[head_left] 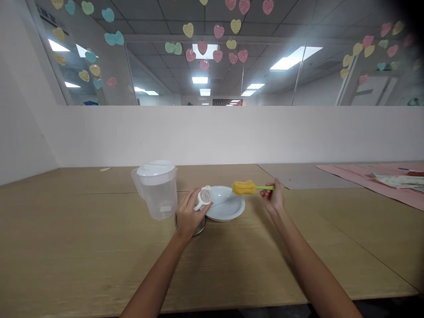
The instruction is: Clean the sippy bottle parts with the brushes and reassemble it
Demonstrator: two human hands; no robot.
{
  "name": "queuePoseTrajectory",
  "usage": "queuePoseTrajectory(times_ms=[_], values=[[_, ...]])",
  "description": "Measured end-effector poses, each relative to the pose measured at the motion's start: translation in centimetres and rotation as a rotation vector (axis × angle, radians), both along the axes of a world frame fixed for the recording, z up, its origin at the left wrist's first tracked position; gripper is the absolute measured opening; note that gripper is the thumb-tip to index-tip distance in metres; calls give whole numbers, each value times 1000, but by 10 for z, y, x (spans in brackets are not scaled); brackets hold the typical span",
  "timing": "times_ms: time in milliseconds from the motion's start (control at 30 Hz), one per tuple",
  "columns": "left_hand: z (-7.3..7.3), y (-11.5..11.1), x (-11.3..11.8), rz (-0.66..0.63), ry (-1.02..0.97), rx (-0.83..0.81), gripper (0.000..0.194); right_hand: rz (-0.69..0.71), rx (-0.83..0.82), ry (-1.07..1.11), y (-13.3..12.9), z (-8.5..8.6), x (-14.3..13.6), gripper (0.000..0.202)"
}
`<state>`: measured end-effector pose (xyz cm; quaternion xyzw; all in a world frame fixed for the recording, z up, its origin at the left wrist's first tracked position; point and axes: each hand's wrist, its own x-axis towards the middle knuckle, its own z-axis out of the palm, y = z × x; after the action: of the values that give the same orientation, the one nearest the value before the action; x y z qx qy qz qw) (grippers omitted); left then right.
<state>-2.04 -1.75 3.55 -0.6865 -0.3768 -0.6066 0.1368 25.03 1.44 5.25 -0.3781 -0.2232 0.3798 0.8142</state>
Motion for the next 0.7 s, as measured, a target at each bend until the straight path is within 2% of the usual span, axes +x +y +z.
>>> queuePoseTrajectory(times_ms=[67,133,300,467,600,700], values=[[-1,2,-2,24,75,25,40,226,41,-53,-2,-1,-17,37],[-1,3,-3,26,116,31,38,329,41,-116,-4,-3,-30,38],[-1,1,-3,36,208,64,36,268,94,-125,-4,-7,-40,43],[-4,3,-4,72,288,101,40,314,88,-97,-3,-10,-39,42],[-9,6,-7,97,312,96,41,325,72,-252,-8,-15,-50,41],[-11,5,-6,73,384,80,42,348,39,-504,-16,-22,-67,41]])
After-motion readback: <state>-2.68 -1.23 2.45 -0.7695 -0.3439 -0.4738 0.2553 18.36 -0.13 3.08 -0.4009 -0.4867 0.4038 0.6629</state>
